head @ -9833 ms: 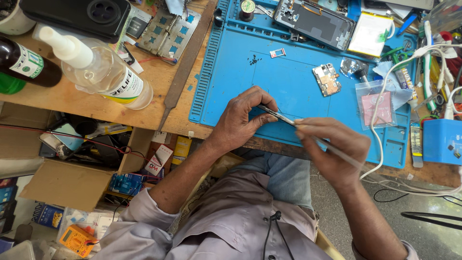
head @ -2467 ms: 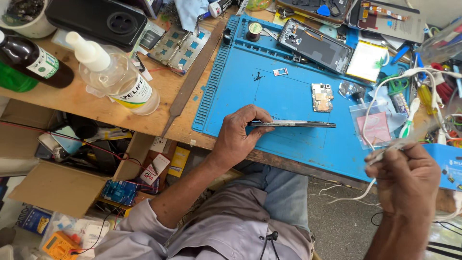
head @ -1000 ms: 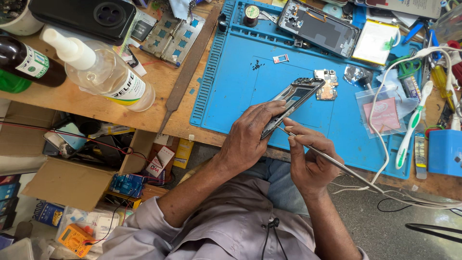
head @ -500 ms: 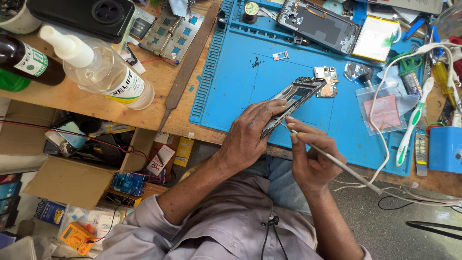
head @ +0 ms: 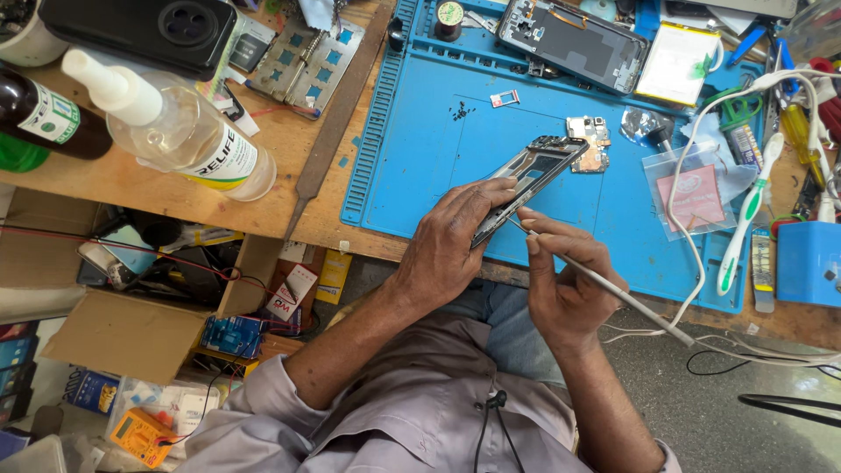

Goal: The person uses tweezers to remove a metal bracket and a small circuit board from a disassembled mobile phone. They then use a toothbrush to clean the inside of the phone casing and the removed components before placing the components into a small plastic bag.

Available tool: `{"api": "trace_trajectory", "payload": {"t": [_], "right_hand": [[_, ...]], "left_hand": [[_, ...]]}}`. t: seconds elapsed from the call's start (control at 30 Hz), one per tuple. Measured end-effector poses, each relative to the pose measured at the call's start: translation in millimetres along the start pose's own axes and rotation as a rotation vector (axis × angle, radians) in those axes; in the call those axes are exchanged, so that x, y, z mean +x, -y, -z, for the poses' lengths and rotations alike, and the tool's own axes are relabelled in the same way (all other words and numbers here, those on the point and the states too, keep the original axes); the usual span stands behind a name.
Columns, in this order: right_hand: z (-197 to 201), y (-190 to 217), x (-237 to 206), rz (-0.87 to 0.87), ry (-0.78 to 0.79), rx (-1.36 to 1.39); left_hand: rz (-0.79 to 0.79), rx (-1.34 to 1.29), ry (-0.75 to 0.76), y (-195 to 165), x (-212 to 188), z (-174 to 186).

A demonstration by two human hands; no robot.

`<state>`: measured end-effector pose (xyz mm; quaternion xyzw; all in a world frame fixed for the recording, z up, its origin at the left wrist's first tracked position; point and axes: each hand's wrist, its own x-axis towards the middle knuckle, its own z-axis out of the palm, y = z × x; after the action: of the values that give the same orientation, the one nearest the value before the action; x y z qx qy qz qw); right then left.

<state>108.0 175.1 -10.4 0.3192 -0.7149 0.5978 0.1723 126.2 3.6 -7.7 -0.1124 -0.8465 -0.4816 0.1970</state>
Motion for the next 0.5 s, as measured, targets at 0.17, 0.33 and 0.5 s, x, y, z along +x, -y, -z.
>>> {"api": "trace_trajectory", "payload": {"t": [0.17,0.33,0.5], "right_hand": [[0.2,-2.3,0.4,0.019,-0.001,0.021],[1.3,-2.1,-1.5,0.016,0.005,0.005],[-0.6,-7.6,0.3,0.038,-0.008,0.024]], "left_hand": [[-0.007,0.012,-0.003,-0.9,0.0,-0.1],[-0.006,0.013,-0.012,-1.1,-0.3,-0.4],[0.006,0.010,-0.019,-3.6,0.0,0.3]]}}
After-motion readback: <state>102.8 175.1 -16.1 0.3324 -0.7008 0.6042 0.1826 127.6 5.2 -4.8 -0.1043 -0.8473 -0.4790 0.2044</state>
